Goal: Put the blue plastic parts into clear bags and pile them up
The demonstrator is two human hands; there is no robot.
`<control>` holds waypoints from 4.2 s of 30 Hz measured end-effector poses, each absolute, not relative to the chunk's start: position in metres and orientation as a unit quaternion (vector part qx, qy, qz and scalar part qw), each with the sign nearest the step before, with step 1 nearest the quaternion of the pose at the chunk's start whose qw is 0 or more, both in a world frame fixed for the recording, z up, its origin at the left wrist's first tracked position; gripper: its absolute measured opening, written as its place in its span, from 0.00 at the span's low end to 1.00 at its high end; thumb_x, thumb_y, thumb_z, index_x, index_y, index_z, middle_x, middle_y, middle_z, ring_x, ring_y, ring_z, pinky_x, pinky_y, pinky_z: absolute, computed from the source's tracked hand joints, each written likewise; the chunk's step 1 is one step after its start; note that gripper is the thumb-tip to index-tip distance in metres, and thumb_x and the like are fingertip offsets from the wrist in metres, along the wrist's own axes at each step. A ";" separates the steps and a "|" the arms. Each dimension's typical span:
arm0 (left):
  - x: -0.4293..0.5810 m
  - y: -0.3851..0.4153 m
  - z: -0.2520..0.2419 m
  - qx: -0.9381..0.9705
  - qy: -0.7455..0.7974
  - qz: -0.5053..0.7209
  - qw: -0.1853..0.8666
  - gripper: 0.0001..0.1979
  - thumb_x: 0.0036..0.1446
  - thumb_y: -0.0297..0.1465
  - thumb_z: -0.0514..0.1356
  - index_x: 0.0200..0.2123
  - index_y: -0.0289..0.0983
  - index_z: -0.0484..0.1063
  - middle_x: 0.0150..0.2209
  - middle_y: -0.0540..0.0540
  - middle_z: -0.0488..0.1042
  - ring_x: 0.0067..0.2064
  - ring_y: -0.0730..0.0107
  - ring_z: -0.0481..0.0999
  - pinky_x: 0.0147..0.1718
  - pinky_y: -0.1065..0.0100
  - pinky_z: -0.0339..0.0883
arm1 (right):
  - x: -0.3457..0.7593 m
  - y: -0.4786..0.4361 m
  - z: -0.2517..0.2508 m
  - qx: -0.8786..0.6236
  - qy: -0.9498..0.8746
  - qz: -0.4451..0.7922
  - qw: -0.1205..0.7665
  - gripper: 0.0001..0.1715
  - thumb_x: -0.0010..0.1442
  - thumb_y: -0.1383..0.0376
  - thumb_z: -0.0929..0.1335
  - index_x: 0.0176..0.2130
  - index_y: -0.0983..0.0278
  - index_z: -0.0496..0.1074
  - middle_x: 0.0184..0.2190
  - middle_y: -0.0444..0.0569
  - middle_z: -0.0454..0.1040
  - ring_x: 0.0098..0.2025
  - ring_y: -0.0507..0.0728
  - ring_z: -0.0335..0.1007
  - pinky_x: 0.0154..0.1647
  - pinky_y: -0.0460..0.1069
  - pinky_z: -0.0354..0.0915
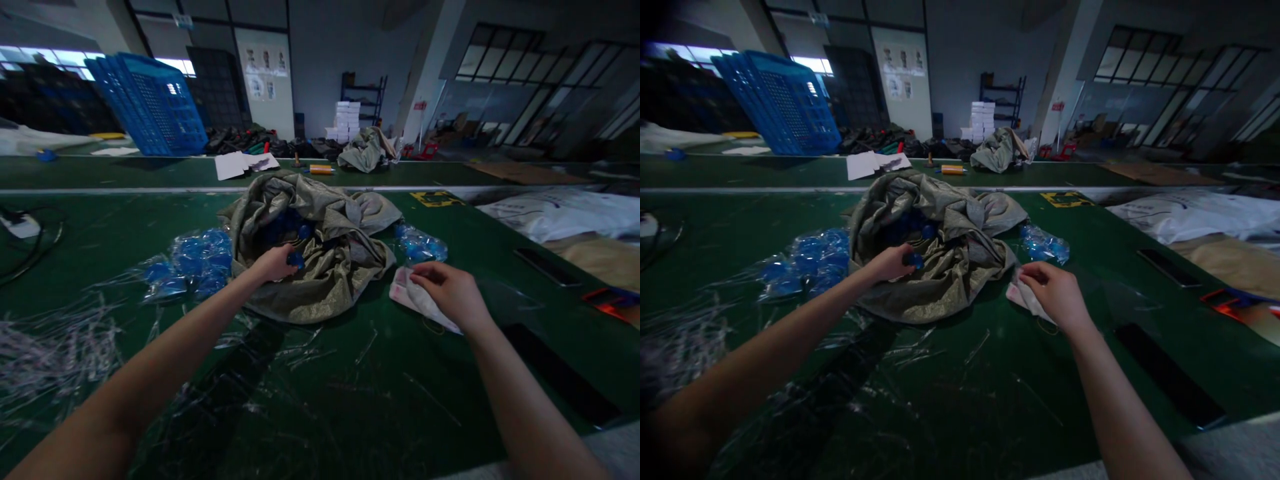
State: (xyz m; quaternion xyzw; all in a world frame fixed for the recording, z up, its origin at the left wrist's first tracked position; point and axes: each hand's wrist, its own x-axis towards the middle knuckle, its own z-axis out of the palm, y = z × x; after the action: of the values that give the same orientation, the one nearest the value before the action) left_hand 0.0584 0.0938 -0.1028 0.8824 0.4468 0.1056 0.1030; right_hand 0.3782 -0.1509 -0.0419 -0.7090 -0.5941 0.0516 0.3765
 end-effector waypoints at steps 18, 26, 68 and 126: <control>0.036 -0.021 -0.022 0.799 0.182 0.319 0.476 0.18 0.53 0.36 0.64 0.46 0.33 0.75 0.42 0.43 0.77 0.44 0.65 0.75 0.44 0.66 0.66 | 0.234 -0.088 0.008 -0.442 -0.665 0.365 0.478 0.16 0.46 0.57 0.76 0.33 0.63 0.76 0.32 0.47 0.79 0.34 0.56 0.76 0.40 0.52 0.71; 0.008 -0.012 -0.011 0.767 0.304 0.341 0.451 0.09 0.50 0.35 0.65 0.32 0.34 0.78 0.32 0.46 0.79 0.34 0.69 0.75 0.36 0.69 0.67 | 0.225 -0.069 0.006 -0.440 -0.693 0.297 0.488 0.13 0.52 0.57 0.72 0.35 0.63 0.77 0.39 0.51 0.79 0.42 0.58 0.75 0.48 0.56 0.68; 0.037 -0.052 -0.006 0.849 0.393 0.327 0.134 0.15 0.56 0.44 0.58 0.33 0.38 0.71 0.32 0.45 0.75 0.31 0.67 0.73 0.27 0.68 0.61 | 0.197 -0.084 0.004 -0.574 -0.632 0.157 0.496 0.06 0.52 0.62 0.71 0.26 0.62 0.73 0.25 0.45 0.77 0.28 0.56 0.74 0.31 0.49 0.66; 0.000 0.004 -0.016 0.769 0.622 0.145 -0.044 0.15 0.57 0.36 0.50 0.34 0.37 0.75 0.38 0.38 0.78 0.38 0.53 0.78 0.36 0.59 0.69 | 0.174 0.006 -0.055 -0.546 -0.636 0.206 0.505 0.23 0.56 0.55 0.68 0.46 0.66 0.72 0.38 0.54 0.78 0.37 0.59 0.74 0.39 0.52 0.69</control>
State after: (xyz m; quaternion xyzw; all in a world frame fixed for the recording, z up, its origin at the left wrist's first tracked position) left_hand 0.0001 0.0039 -0.0163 0.7685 0.6216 0.1452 -0.0438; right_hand 0.1739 0.0062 -0.0550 -0.5460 -0.6360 0.2061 0.5048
